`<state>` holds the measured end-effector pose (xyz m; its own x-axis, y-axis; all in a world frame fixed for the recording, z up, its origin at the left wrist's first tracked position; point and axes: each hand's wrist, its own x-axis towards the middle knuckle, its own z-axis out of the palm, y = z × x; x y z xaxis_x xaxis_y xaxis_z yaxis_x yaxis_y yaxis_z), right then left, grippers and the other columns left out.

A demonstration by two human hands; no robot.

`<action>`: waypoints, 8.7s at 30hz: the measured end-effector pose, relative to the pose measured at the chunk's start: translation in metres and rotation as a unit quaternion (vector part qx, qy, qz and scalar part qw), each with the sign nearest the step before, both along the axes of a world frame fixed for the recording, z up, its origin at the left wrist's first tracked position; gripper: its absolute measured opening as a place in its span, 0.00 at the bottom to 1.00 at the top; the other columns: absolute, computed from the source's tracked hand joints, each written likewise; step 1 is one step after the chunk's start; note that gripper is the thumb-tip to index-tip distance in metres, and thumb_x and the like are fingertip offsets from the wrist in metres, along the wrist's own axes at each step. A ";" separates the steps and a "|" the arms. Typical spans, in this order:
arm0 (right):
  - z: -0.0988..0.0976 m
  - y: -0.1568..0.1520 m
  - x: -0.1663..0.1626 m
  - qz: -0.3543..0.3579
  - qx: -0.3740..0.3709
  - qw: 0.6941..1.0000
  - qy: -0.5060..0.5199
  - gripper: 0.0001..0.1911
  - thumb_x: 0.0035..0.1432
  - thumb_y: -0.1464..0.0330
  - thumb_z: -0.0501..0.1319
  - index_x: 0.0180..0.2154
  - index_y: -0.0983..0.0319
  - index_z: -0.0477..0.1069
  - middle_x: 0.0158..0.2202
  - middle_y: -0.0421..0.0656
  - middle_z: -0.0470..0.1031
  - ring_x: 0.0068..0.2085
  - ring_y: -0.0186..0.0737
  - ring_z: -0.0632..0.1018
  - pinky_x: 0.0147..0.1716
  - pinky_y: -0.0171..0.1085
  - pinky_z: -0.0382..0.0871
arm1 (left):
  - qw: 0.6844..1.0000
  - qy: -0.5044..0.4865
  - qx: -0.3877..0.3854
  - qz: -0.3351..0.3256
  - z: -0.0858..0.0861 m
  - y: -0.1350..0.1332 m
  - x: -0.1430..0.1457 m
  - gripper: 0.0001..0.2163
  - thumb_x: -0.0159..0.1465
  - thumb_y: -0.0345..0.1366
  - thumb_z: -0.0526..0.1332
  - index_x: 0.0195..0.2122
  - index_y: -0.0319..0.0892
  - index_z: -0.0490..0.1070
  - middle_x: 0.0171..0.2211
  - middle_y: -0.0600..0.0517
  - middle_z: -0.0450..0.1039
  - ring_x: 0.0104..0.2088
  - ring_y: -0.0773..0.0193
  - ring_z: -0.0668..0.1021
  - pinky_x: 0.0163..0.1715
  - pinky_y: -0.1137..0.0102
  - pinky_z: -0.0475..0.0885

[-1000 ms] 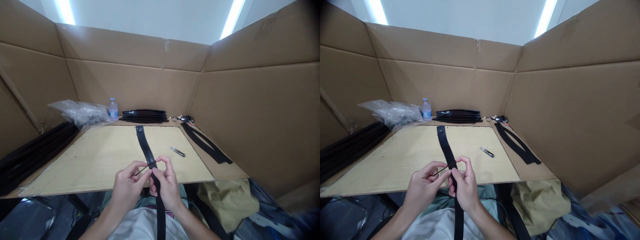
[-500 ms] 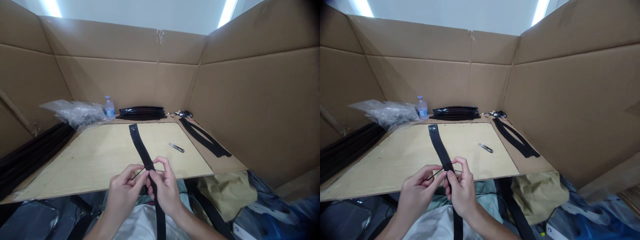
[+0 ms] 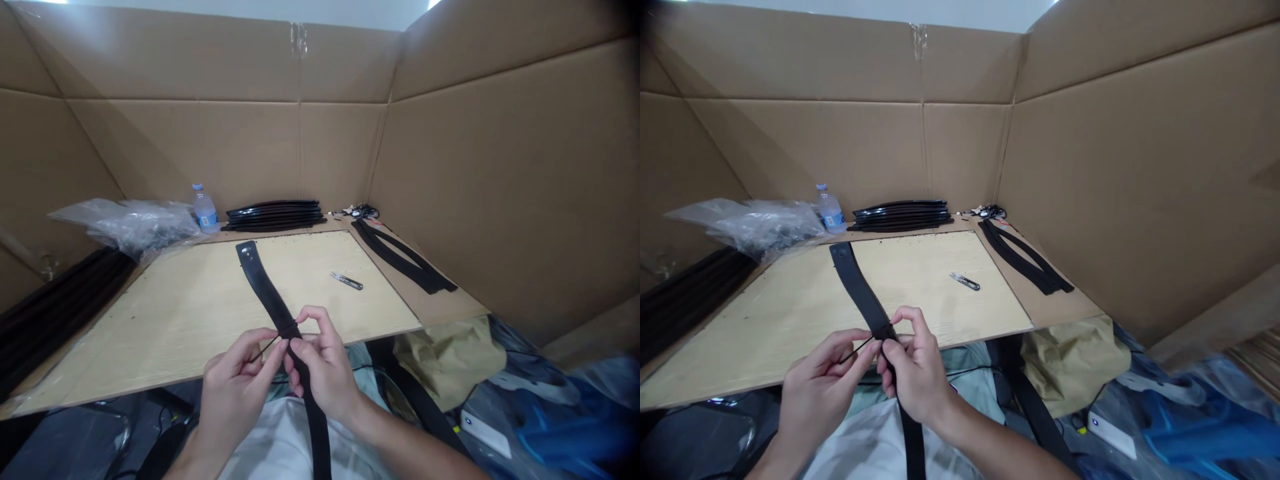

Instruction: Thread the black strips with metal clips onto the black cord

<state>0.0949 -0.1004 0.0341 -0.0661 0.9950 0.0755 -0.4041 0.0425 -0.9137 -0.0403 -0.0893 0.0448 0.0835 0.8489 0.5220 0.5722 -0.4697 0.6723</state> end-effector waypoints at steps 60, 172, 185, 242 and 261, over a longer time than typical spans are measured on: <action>0.020 -0.010 0.011 0.129 0.081 0.988 -0.030 0.16 0.47 0.70 0.70 0.42 0.61 0.77 0.39 0.46 0.78 0.41 0.42 0.76 0.42 0.39 0.70 | 0.889 -0.321 -0.287 -0.155 0.035 -0.016 0.001 0.16 0.43 0.35 0.72 0.25 0.39 0.65 0.17 0.61 0.53 0.18 0.76 0.57 0.16 0.78 0.52; -0.028 0.050 0.046 0.234 -0.057 0.968 -0.074 0.17 0.55 0.61 0.63 0.31 0.59 0.54 0.20 0.38 0.75 0.13 0.32 0.70 0.09 0.27 0.62 | 0.798 -0.455 -0.316 -0.239 -0.029 0.088 -0.011 0.15 0.49 0.38 0.71 0.27 0.37 0.65 0.17 0.62 0.52 0.15 0.79 0.53 0.14 0.79 0.46; -0.040 0.066 0.033 0.134 -0.098 0.985 -0.052 0.18 0.57 0.52 0.57 0.33 0.59 0.57 0.18 0.37 0.70 0.12 0.28 0.64 0.09 0.26 0.52 | 0.872 -0.413 -0.241 -0.101 -0.047 0.097 -0.008 0.17 0.52 0.44 0.67 0.22 0.40 0.60 0.15 0.62 0.53 0.16 0.76 0.54 0.16 0.76 0.46; -0.015 0.032 0.022 0.112 -0.106 0.986 -0.059 0.23 0.50 0.54 0.65 0.41 0.61 0.65 0.24 0.37 0.68 0.21 0.27 0.65 0.16 0.26 0.56 | 0.882 -0.408 -0.223 -0.082 -0.019 0.085 -0.018 0.16 0.47 0.41 0.71 0.21 0.38 0.65 0.15 0.59 0.60 0.16 0.76 0.58 0.17 0.77 0.48; -0.016 0.023 0.015 0.129 -0.005 0.991 -0.021 0.21 0.54 0.60 0.65 0.30 0.59 0.51 0.23 0.38 0.73 0.15 0.26 0.66 0.13 0.25 0.53 | 0.843 -0.456 -0.252 -0.132 -0.005 0.065 -0.010 0.17 0.45 0.37 0.72 0.21 0.39 0.61 0.15 0.61 0.56 0.14 0.78 0.54 0.15 0.77 0.44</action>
